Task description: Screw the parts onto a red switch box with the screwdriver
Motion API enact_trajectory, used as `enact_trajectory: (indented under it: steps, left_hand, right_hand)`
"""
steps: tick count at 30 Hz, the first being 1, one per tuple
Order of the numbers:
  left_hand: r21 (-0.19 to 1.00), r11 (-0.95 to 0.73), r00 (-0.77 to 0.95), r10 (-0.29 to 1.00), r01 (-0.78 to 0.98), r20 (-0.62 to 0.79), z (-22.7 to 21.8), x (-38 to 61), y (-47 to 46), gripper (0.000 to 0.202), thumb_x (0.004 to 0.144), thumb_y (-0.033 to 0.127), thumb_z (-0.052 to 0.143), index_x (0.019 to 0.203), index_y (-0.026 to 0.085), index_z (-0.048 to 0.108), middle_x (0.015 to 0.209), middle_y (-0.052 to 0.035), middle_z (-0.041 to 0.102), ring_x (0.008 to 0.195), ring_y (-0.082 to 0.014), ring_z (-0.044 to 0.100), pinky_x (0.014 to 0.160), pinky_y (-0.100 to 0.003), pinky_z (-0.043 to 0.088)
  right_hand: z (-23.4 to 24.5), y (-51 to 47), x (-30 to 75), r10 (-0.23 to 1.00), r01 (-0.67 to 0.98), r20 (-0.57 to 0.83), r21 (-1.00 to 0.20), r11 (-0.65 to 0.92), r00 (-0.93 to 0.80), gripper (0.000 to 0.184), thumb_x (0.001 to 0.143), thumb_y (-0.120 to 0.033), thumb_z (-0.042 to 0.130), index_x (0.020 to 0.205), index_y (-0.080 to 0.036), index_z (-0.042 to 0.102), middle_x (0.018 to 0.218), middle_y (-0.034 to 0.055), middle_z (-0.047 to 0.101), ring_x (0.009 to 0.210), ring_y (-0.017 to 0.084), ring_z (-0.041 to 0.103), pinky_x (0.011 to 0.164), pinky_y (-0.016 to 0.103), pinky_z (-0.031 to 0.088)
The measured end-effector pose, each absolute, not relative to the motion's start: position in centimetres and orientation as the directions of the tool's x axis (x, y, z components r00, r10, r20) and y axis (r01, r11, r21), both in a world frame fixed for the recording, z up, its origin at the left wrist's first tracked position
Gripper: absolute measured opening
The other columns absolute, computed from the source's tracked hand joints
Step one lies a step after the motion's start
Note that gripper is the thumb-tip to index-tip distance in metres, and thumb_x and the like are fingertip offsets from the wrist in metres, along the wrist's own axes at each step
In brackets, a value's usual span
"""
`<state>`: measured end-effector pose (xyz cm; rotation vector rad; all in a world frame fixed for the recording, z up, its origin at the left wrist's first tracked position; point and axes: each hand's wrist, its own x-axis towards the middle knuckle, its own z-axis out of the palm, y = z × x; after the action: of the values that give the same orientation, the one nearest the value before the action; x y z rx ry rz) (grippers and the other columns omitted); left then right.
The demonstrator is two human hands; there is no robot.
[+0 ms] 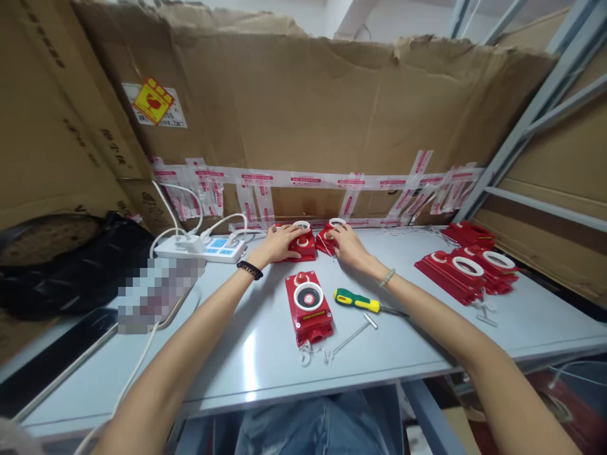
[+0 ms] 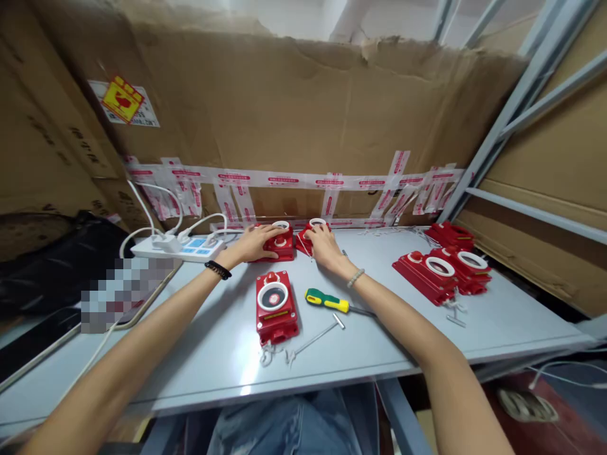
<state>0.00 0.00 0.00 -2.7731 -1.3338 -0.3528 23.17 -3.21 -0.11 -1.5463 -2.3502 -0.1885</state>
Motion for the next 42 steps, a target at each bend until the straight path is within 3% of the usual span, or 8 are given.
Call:
enact_trajectory:
  steps: [8,15,22,27,31,33,38,42]
  left_hand:
    - [0.054,-0.663,0.623,0.725,0.747,0.293,0.2,-1.2,0.3,0.071,0.071,0.037,0.077,0.134,0.029,0.047,0.134,-0.0083,0.054,0.12,-0.0321,0.047,0.099,-0.047,0.036]
    - [0.061,-0.72,0.663,0.665,0.691,0.343,0.5,-0.5,-0.2,0.068,0.068,0.046,0.078,0.127,0.025,0.053,0.122,-0.0074,0.057,0.11,-0.0269,0.051,0.091,-0.038,0.041]
    - [0.036,-0.69,0.638,0.686,0.723,0.35,0.4,0.4,-0.5,0.065,0.07,0.051,0.073,0.126,0.024,0.052,0.119,-0.0106,0.054,0.112,-0.0316,0.048,0.095,-0.046,0.036]
    - [0.071,-0.617,0.557,0.749,0.784,0.36,0.3,-0.3,-0.7,0.077,0.071,0.055,0.07,0.137,0.025,0.041,0.128,-0.0147,0.047,0.121,-0.0366,0.041,0.099,-0.055,0.032]
    - [0.141,-0.533,0.463,0.816,0.834,0.348,-0.4,-2.6,-1.0,0.085,0.07,0.057,0.07,0.141,0.028,0.035,0.14,-0.0172,0.037,0.131,-0.0406,0.033,0.1,-0.06,0.032]
    - [0.182,-0.494,0.42,0.845,0.85,0.332,-0.8,-4.1,-1.0,0.083,0.07,0.055,0.071,0.14,0.027,0.037,0.14,-0.0172,0.036,0.13,-0.0414,0.036,0.099,-0.058,0.035]
    - [0.293,-0.505,0.422,0.854,0.812,0.303,-1.8,-6.4,-0.5,0.082,0.074,0.054,0.068,0.142,0.024,0.034,0.125,-0.0128,0.051,0.114,-0.0304,0.055,0.096,-0.041,0.045]
    - [0.335,-0.537,0.444,0.838,0.774,0.317,-1.9,-6.8,-0.6,0.082,0.074,0.054,0.068,0.142,0.025,0.033,0.125,-0.0114,0.051,0.115,-0.0291,0.055,0.097,-0.041,0.045]
  right_hand:
    - [-0.3,-3.9,22.5,0.872,0.934,0.382,-0.055,0.352,-0.306,0.052,0.081,-0.031,0.06,0.127,-0.012,0.048,0.128,0.0188,0.053,0.116,0.033,0.043,0.091,0.047,0.04]
    - [-0.4,-3.2,22.7,0.859,0.92,0.368,-0.023,0.391,-0.356,0.039,0.084,-0.012,0.049,0.123,-0.011,0.053,0.117,0.0175,0.058,0.116,0.029,0.042,0.098,0.041,0.035]
    - [-0.1,-4.3,24.2,0.87,0.915,0.337,-0.054,0.399,-0.359,0.034,0.081,-0.006,0.046,0.11,-0.017,0.059,0.111,0.0132,0.055,0.099,0.023,0.051,0.085,0.035,0.041]
    - [-0.1,-4.3,25.3,0.9,0.933,0.348,-0.146,0.33,-0.264,0.034,0.081,-0.02,0.056,0.115,-0.019,0.055,0.114,0.0133,0.054,0.109,0.028,0.049,0.092,0.043,0.039]
    - [-0.4,-3.3,26.1,0.934,0.931,0.339,-0.293,0.219,-0.113,0.084,0.071,-0.049,0.069,0.138,-0.014,0.032,0.125,0.022,0.046,0.117,0.038,0.046,0.092,0.052,0.04]
    - [-0.7,-2.4,26.4,0.948,0.903,0.293,-0.362,0.23,-0.124,0.092,0.069,-0.054,0.069,0.14,-0.014,0.027,0.124,0.0205,0.05,0.117,0.036,0.048,0.092,0.049,0.042]
    - [-0.9,-0.8,26.6,0.93,0.807,0.23,-0.466,0.364,-0.286,0.074,0.076,-0.042,0.066,0.138,-0.02,0.032,0.121,0.0105,0.061,0.104,0.023,0.061,0.089,0.036,0.047]
    - [-0.6,-1.1,26.2,0.881,0.737,0.213,-0.486,0.47,-0.422,0.072,0.073,-0.033,0.069,0.137,-0.02,0.038,0.126,0.0101,0.06,0.106,0.022,0.061,0.091,0.034,0.047]
